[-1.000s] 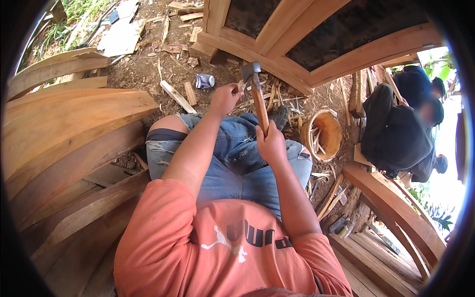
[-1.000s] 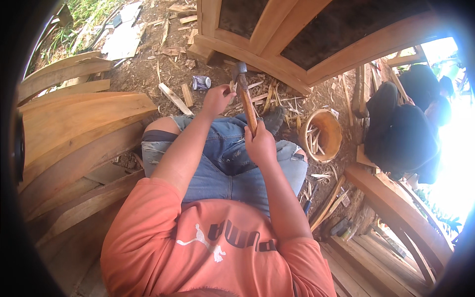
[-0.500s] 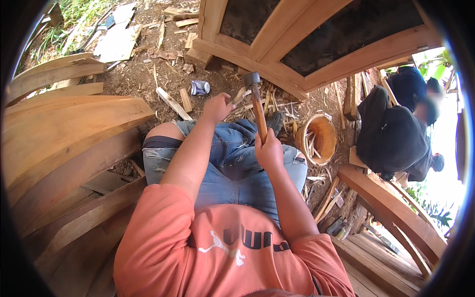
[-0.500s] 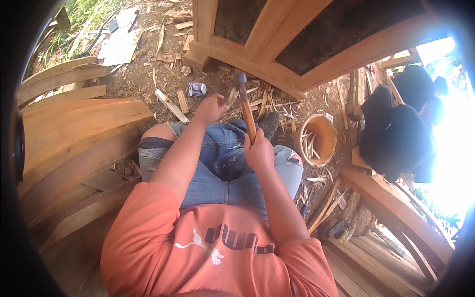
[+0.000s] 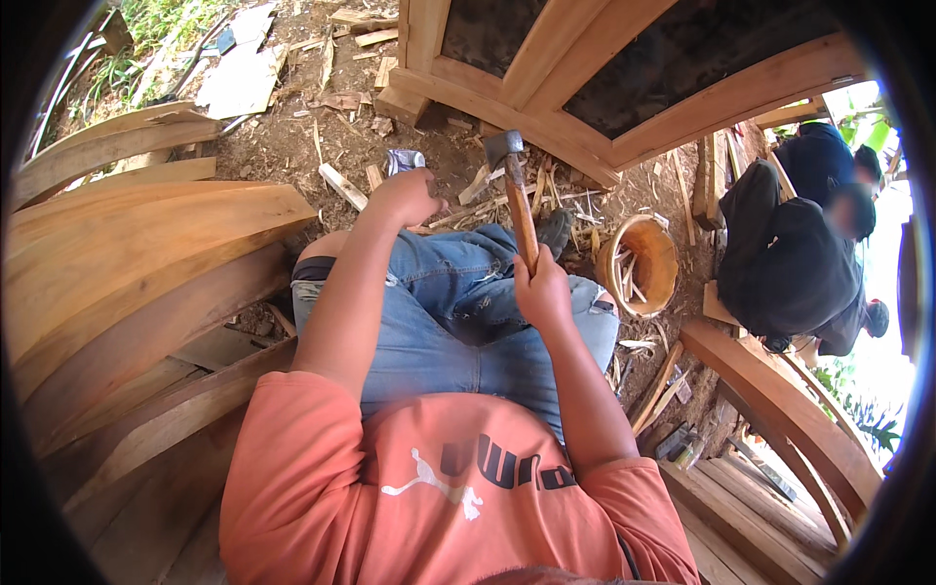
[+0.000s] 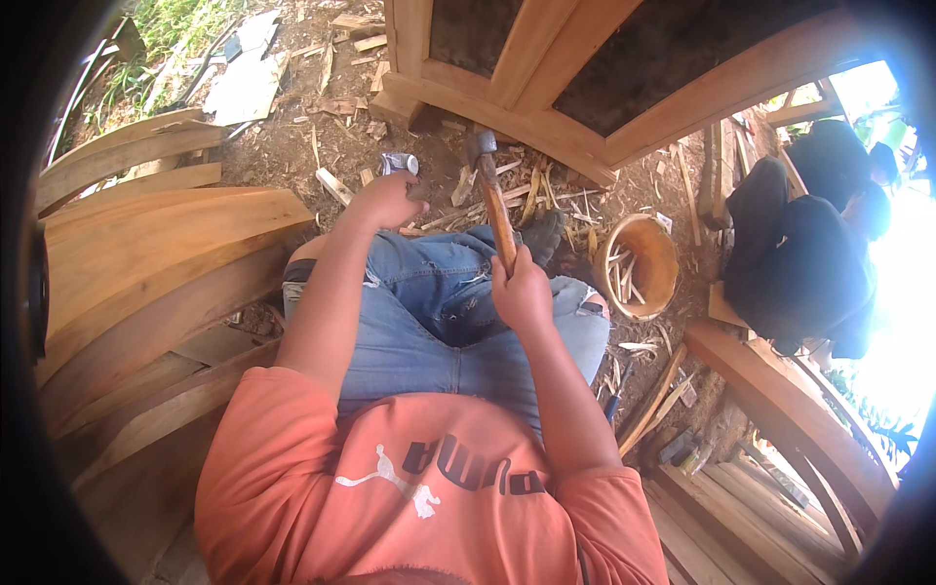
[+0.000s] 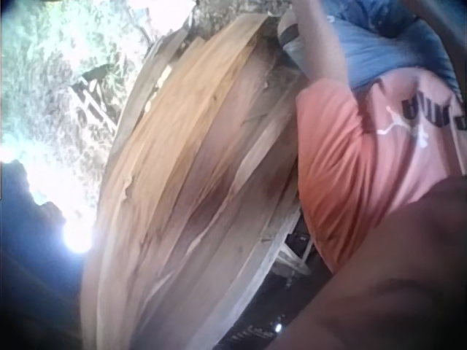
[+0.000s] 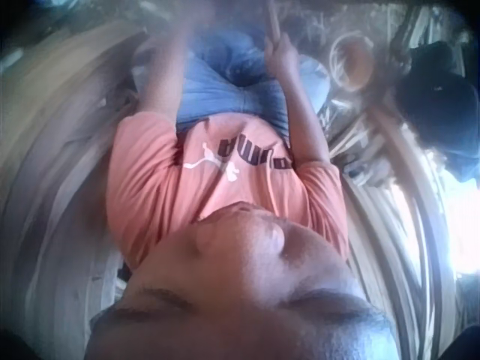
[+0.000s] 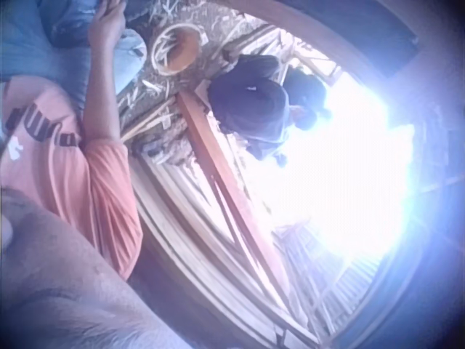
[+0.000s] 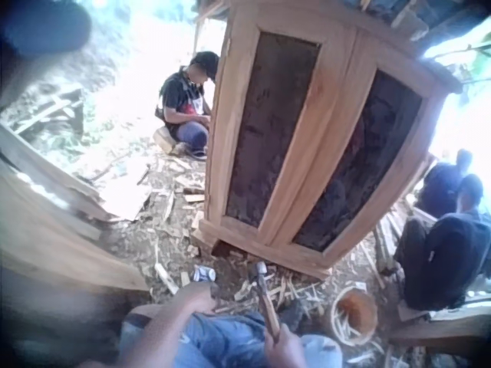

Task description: The person is hammering nails into a wooden structure while sitting on the ground. They use a hammer to drive nails into the wood, occasionally adjusting their position and the wood pieces.

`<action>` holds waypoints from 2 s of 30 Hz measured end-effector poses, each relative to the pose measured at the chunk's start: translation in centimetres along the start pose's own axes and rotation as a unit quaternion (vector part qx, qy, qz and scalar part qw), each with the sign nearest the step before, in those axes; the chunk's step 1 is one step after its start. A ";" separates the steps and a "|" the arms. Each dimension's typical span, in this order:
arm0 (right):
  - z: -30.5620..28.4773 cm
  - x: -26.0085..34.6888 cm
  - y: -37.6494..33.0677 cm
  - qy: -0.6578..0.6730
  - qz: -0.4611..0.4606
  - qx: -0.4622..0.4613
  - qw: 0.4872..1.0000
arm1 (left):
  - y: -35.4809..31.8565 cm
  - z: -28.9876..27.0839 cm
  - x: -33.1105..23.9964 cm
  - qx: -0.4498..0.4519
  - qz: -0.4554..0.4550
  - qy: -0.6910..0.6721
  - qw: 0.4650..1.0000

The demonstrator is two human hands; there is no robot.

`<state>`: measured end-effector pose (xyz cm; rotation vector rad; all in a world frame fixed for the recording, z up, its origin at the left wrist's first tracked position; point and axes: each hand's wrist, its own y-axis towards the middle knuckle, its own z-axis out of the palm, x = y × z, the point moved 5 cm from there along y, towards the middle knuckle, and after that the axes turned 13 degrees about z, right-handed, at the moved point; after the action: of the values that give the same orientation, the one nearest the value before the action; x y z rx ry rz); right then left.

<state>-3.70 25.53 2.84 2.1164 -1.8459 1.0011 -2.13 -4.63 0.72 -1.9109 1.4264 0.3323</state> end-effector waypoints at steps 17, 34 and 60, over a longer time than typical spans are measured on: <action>-1.6 5.0 -0.4 -0.044 -0.063 -0.022 0.997 | 3.6 4.9 11.3 0.117 -0.028 0.127 0.985; 0.3 4.9 0.9 -0.058 -0.048 0.031 0.997 | 2.1 2.2 2.4 -0.261 0.160 -0.040 0.951; 1.0 4.3 -1.6 -0.038 -0.056 0.035 0.997 | 2.4 2.0 1.6 -0.266 0.177 -0.015 0.947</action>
<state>-1.78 21.86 5.04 2.3010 -1.7261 0.9875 -3.36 -4.71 -2.59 -2.0292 1.7906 1.0003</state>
